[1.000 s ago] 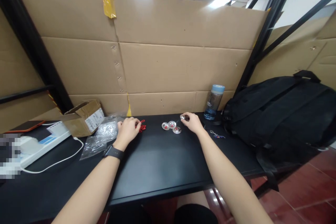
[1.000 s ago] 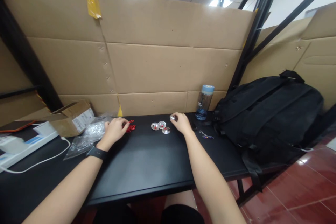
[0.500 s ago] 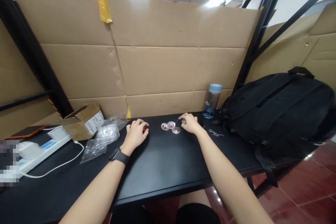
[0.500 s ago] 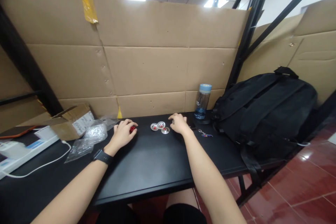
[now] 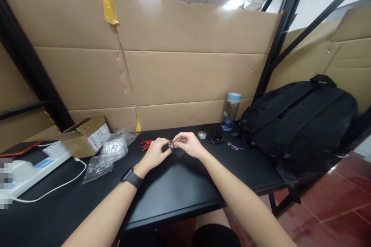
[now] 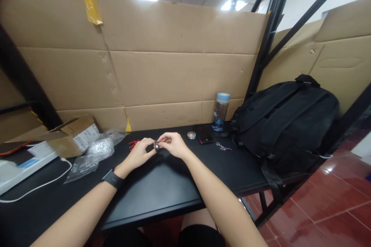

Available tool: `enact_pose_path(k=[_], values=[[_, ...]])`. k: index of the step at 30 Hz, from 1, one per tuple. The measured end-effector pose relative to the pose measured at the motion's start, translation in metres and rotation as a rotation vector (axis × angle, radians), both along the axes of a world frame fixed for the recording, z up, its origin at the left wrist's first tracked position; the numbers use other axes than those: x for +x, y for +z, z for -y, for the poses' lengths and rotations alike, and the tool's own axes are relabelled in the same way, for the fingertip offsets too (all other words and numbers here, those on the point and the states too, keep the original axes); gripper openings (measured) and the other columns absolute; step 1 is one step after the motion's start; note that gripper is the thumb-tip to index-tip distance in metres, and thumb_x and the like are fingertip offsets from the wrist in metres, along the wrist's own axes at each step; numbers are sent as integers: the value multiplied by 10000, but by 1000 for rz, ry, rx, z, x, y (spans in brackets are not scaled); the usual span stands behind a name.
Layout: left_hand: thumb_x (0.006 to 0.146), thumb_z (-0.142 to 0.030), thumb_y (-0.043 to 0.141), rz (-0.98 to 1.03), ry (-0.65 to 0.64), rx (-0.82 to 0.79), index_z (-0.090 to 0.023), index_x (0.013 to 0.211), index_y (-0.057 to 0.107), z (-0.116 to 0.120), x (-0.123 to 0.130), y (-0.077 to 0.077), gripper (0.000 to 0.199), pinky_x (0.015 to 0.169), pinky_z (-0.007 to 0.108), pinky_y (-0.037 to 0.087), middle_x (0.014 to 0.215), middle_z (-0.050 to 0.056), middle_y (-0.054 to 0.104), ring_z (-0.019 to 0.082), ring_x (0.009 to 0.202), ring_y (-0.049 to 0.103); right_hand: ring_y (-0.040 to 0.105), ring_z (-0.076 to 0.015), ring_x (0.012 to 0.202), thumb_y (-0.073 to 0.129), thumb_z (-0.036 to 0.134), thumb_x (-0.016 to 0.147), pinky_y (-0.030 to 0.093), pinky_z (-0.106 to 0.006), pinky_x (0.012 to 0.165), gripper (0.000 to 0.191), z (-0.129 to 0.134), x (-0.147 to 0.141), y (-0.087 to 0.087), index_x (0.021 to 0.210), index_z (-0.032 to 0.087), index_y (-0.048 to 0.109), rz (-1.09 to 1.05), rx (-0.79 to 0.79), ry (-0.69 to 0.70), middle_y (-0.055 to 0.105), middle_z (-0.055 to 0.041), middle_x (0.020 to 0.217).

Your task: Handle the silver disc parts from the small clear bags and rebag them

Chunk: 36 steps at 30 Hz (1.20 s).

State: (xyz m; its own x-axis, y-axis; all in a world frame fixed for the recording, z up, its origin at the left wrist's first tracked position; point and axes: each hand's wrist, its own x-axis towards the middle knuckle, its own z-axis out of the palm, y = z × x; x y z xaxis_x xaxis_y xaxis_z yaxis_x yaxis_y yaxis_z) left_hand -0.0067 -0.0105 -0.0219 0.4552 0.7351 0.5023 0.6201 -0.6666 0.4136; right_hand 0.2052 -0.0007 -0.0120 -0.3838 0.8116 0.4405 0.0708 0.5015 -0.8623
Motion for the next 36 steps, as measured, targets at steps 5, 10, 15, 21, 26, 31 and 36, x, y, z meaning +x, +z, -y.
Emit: enact_pose_path(k=[5, 10, 15, 21, 26, 31, 36], values=[[932, -344, 562, 26, -43, -17, -223, 956, 705, 7, 4, 5, 189, 869, 341, 477, 992, 62, 733, 224, 947, 626, 690, -173, 722, 779, 345, 755, 564, -329, 754, 230, 2, -10, -4, 875, 162, 709, -83, -44, -16, 710, -37, 775], [963, -360, 504, 17, -13, -47, -226, 909, 715, 7, 4, 7, 255, 892, 355, 477, 980, 63, 740, 227, 960, 636, 689, -153, 750, 798, 385, 743, 572, -313, 758, 387, 3, -3, -5, 1058, 189, 684, -48, -68, 3, 694, -43, 933], [925, -314, 521, 55, 83, -49, -217, 820, 697, 8, 4, 11, 226, 866, 334, 471, 913, 47, 734, 216, 928, 639, 641, -96, 636, 872, 385, 647, 534, -248, 616, 649, 7, -3, -5, 1234, 242, 634, 87, 2, 49, 657, -79, 1201], [900, -342, 539, 183, 78, -124, -208, 844, 712, 3, 3, 7, 225, 858, 321, 478, 928, 40, 742, 203, 894, 653, 672, -147, 750, 813, 362, 722, 496, -232, 613, 408, 1, -6, -8, 1058, 188, 660, 81, 22, 40, 715, -48, 975], [875, -340, 548, 148, 71, -122, -214, 858, 721, 1, 5, 5, 215, 852, 329, 452, 920, 35, 744, 207, 889, 654, 692, -171, 876, 865, 363, 663, 519, -245, 670, 621, -1, -6, -8, 1206, 214, 604, 44, -26, 125, 688, -84, 1165], [842, -312, 564, -79, 273, -11, -229, 739, 699, -1, -10, 17, 189, 879, 372, 372, 852, 15, 752, 209, 872, 642, 675, -164, 837, 766, 365, 781, 518, -296, 789, 427, -14, 18, -3, 1169, 232, 645, 237, 175, -208, 727, -40, 1075], [849, -333, 549, -186, 524, 1, -246, 795, 740, -14, -44, 17, 217, 869, 401, 347, 928, 54, 770, 262, 942, 633, 632, -248, 1025, 717, 346, 838, 444, -366, 909, 347, -35, 60, -3, 1171, 255, 685, 653, 185, -767, 730, -80, 1144]])
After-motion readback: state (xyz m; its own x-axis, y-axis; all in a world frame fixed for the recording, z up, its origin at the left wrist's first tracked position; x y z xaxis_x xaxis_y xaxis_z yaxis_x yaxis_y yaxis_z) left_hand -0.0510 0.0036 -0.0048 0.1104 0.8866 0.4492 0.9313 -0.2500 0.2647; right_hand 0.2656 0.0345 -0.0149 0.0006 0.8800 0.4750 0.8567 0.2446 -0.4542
